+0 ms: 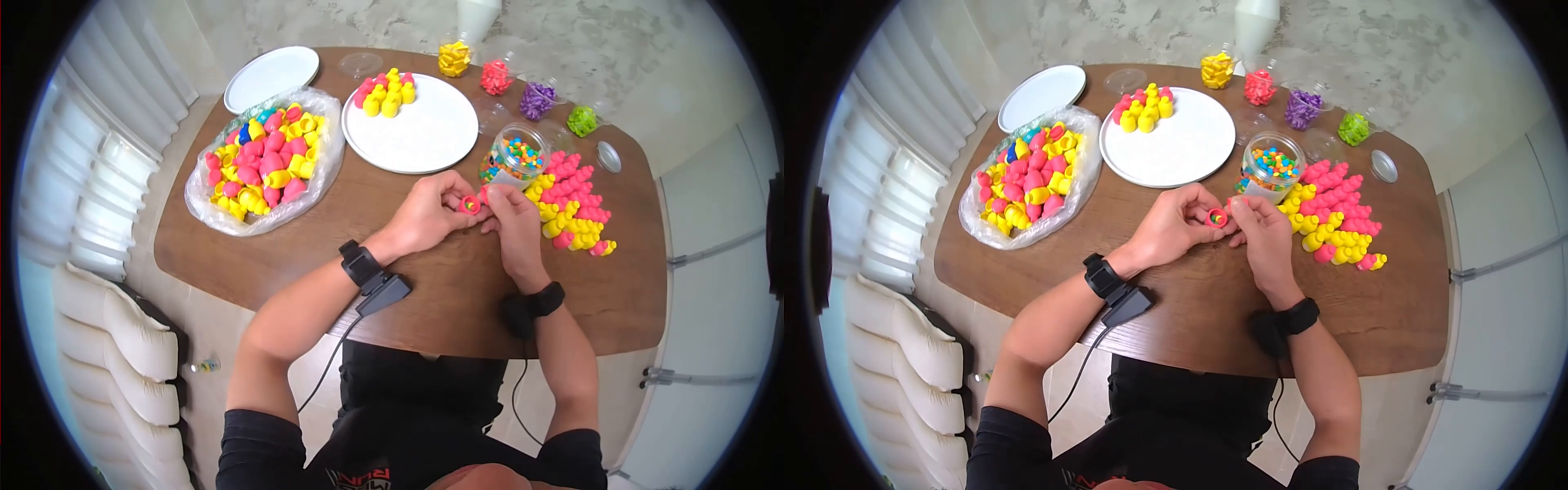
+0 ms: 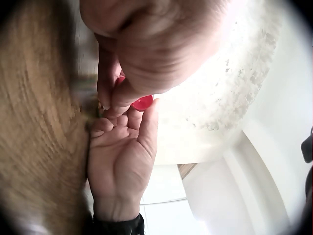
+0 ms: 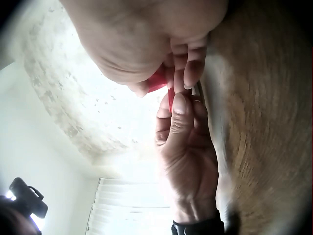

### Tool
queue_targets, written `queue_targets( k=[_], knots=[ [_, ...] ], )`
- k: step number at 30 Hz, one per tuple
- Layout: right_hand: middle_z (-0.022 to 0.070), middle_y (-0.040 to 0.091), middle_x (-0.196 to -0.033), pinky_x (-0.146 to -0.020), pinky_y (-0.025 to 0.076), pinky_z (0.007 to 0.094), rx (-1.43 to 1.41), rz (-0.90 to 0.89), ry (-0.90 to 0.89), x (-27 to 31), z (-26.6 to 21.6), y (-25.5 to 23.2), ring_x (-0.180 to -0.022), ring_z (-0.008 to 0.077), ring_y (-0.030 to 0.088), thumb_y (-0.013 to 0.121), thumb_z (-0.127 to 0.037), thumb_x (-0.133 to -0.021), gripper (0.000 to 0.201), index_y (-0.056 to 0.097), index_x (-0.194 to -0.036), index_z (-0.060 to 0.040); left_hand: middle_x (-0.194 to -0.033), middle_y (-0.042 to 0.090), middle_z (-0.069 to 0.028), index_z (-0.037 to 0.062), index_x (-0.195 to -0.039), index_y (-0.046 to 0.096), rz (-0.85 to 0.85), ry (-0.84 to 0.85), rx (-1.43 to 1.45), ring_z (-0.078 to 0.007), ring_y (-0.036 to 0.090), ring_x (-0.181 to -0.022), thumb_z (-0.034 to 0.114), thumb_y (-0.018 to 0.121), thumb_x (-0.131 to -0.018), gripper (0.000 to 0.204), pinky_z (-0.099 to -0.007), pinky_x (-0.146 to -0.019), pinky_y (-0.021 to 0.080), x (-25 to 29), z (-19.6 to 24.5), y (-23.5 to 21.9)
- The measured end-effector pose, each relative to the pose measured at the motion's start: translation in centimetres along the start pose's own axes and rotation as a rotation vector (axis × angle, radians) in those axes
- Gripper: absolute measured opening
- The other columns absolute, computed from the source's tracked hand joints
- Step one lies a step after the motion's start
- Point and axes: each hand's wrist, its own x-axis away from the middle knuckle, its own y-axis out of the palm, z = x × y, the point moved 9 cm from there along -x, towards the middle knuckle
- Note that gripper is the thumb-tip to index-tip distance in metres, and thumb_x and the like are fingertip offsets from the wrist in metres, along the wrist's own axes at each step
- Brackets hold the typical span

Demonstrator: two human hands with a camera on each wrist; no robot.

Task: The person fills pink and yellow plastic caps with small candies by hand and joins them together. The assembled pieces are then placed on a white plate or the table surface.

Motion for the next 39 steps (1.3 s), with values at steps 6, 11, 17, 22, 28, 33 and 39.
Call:
queue_targets(
  k=[6, 11, 17, 22, 28, 33, 39],
  knots=[
    [0.0033, 0.071, -0.095, -0.060, 0.050, 0.0204, 0.031, 0.037, -0.069, 0.1, 0.0, 0.3, -0.076, 0.0069, 0.066, 0.067, -0.022, -0.104, 0.022, 0.065, -0.111, -0.0022, -0.104, 0.071, -0.0081, -0.0030, -0.113, 0.063, 0.073, -0.029, -0.004, -0.0103, 0.070, -0.088, -0.004, 0.078, -0.090, 0.027, -0.0253, -0.077, 0.060, -0.3, 0.3, -1.3],
    [0.0007, 0.067, -0.083, -0.059, 0.048, 0.0214, 0.070, -0.033, -0.174, 0.0, 0.5, 1.5, -0.072, 0.0046, 0.061, 0.073, -0.018, -0.099, 0.019, 0.064, -0.104, -0.0019, -0.108, 0.071, -0.0086, -0.0048, -0.123, 0.065, 0.246, 0.072, -0.035, -0.0112, 0.069, -0.088, 0.000, 0.076, -0.093, 0.033, -0.0259, -0.075, 0.061, -0.9, 3.5, -4.0],
    [0.0041, 0.068, -0.080, -0.065, 0.052, 0.0273, 0.175, -0.041, -0.194, 0.1, 0.5, 1.6, -0.072, 0.0072, 0.062, 0.075, -0.017, -0.094, 0.021, 0.064, -0.096, 0.0020, -0.109, 0.071, -0.0062, 0.0008, -0.133, 0.067, 0.164, 0.265, -0.473, -0.0129, 0.067, -0.088, 0.011, 0.072, -0.097, 0.037, -0.0277, -0.074, 0.059, -4.5, 10.7, -0.1],
    [0.0077, 0.070, -0.078, -0.066, 0.053, 0.0296, 0.230, -0.019, -0.216, 0.4, -0.2, 1.4, -0.071, 0.0113, 0.065, 0.076, -0.021, -0.092, 0.025, 0.066, -0.095, 0.0024, -0.098, 0.071, -0.0130, -0.0011, -0.124, 0.066, -0.026, 0.426, -1.002, -0.0209, 0.066, -0.082, 0.014, 0.076, -0.091, 0.038, -0.0352, -0.072, 0.054, -7.5, 13.5, 4.6],
    [0.0068, 0.069, -0.075, -0.062, 0.052, 0.0303, 0.209, 0.006, -0.234, 0.4, -0.3, 1.0, -0.068, 0.0114, 0.064, 0.076, -0.025, -0.094, 0.029, 0.067, -0.093, 0.0026, -0.096, 0.070, -0.0066, 0.0014, -0.111, 0.065, 0.048, 0.411, -0.868, -0.0155, 0.066, -0.085, 0.011, 0.080, -0.088, 0.029, -0.0316, -0.074, 0.053, -6.7, 13.5, 3.2],
    [-0.0001, 0.065, -0.081, -0.059, 0.049, 0.0234, 0.156, 0.032, -0.260, 0.3, -0.7, 0.4, -0.068, 0.0054, 0.061, 0.071, -0.025, -0.101, 0.026, 0.064, -0.097, -0.0010, -0.105, 0.072, -0.0024, 0.0036, -0.113, 0.065, 0.097, 0.149, -0.555, -0.0102, 0.067, -0.096, 0.004, 0.081, -0.087, 0.030, -0.0274, -0.080, 0.054, -2.6, 7.2, -0.7],
    [0.0096, 0.073, -0.087, -0.069, 0.055, 0.0293, 0.104, 0.038, -0.261, 0.9, -1.7, 0.8, -0.079, 0.0120, 0.070, 0.075, -0.014, -0.095, 0.020, 0.065, -0.100, 0.0026, -0.106, 0.072, -0.0061, -0.0028, -0.118, 0.066, -0.068, -0.049, -0.373, -0.0116, 0.068, -0.094, -0.005, 0.077, -0.089, 0.031, -0.0283, -0.085, 0.059, -0.8, -0.5, -0.8]
  ],
)
